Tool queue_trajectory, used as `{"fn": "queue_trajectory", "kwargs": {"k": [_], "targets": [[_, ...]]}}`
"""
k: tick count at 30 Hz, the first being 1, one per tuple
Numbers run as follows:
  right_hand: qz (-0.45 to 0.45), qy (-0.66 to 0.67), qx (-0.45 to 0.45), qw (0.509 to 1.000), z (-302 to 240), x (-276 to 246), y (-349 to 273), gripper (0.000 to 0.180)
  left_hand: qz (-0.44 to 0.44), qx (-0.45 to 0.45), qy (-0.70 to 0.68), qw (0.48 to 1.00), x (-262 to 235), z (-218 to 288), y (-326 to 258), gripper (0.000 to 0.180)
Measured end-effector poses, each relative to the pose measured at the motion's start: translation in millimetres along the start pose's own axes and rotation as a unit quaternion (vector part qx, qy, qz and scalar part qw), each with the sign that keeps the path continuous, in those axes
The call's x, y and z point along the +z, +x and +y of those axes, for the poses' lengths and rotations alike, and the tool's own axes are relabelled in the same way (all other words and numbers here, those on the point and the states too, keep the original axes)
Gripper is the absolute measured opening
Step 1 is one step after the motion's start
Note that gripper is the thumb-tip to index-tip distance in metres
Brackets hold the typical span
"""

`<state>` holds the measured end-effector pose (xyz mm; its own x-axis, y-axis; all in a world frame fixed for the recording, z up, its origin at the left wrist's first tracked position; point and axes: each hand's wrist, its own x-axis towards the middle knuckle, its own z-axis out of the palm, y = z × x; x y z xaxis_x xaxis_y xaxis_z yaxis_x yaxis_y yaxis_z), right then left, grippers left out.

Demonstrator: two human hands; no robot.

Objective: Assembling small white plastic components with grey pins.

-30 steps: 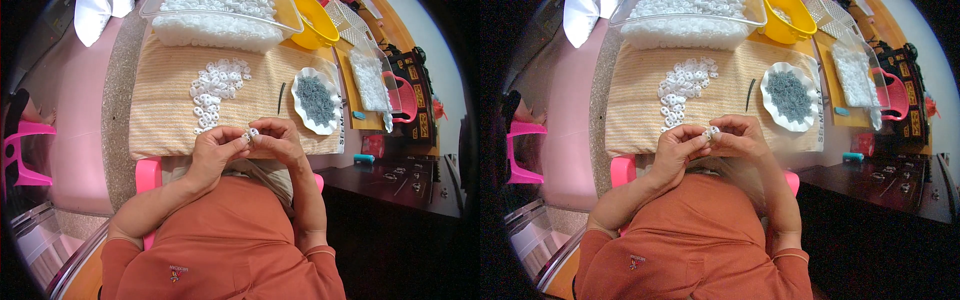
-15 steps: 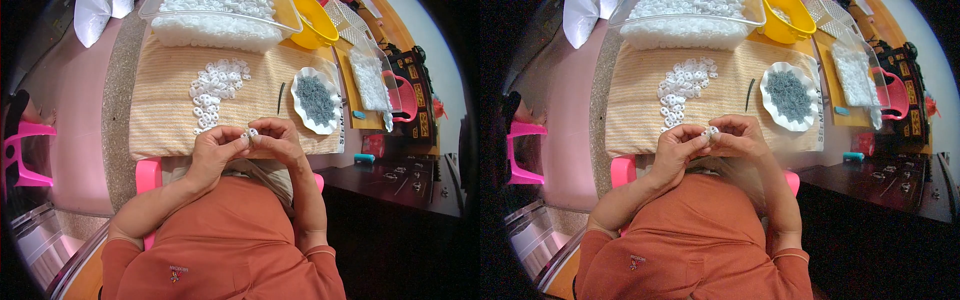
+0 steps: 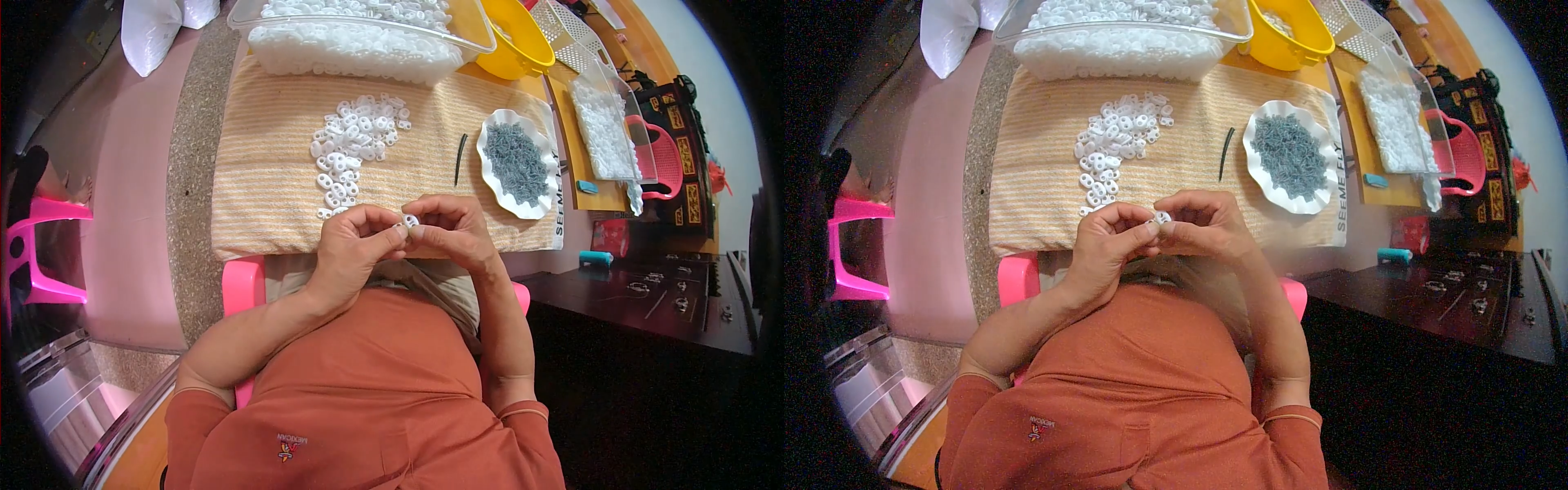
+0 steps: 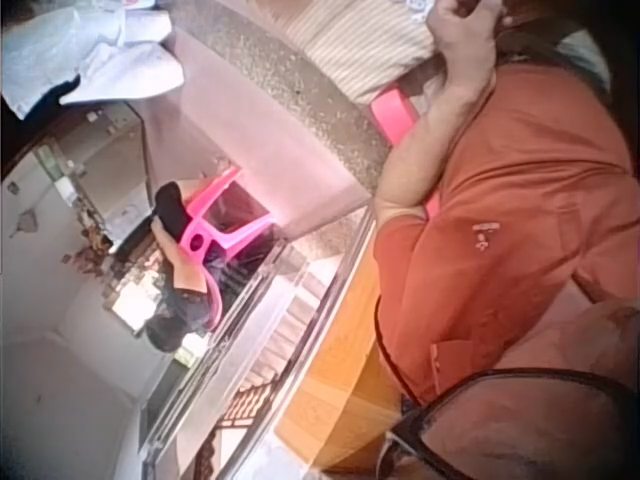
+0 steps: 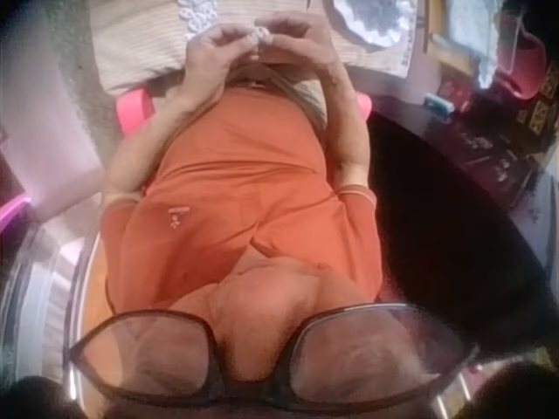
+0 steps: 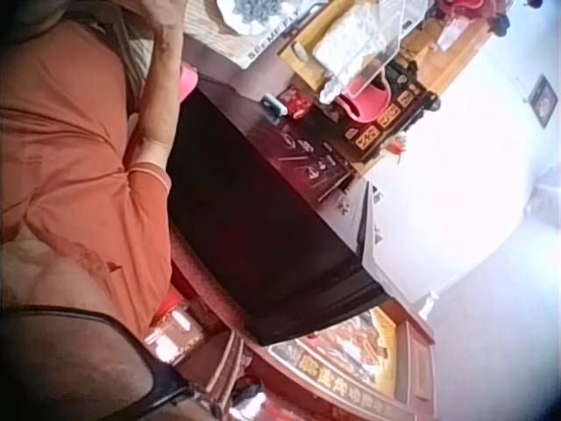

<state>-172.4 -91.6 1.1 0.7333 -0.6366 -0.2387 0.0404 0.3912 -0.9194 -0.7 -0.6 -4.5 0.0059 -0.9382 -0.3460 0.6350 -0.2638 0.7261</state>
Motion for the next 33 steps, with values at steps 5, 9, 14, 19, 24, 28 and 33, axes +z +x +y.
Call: {"fn": "queue_trajectory", "kwargs": {"k": [5,9,14,19,24,28,33], "targets": [[0.002,0.018,0.016,1.0,-2.4,1.8,-1.0,0.028,0.001,-0.003,-0.005,1.0,0.3,0.0,0.3,0.013],[0.0,0.009,0.005,1.0,0.2,0.9,-0.2,0.028,0.003,-0.006,-0.009,1.0,0.5,1.4,-0.3,0.014],[-0.003,0.01,0.006,1.0,0.7,-1.3,0.4,0.028,0.004,-0.011,-0.015,1.0,1.3,1.6,0.1,0.013],[-0.009,0.012,-0.004,1.0,1.8,-2.1,0.8,0.028,0.008,-0.015,-0.02,1.0,2.1,2.5,-0.6,0.014],[-0.003,0.021,0.005,1.0,1.2,-1.9,0.1,0.028,0.015,-0.02,-0.018,1.0,2.6,2.0,-0.4,0.016],[0.003,0.032,0.007,0.999,0.3,-1.9,0.2,0.029,0.02,-0.014,-0.034,0.999,4.5,2.1,-0.4,0.016],[0.005,0.033,0.01,0.999,-1.4,0.5,-0.3,0.027,0.007,-0.006,-0.031,0.999,2.8,0.7,0.2,0.014]]}}
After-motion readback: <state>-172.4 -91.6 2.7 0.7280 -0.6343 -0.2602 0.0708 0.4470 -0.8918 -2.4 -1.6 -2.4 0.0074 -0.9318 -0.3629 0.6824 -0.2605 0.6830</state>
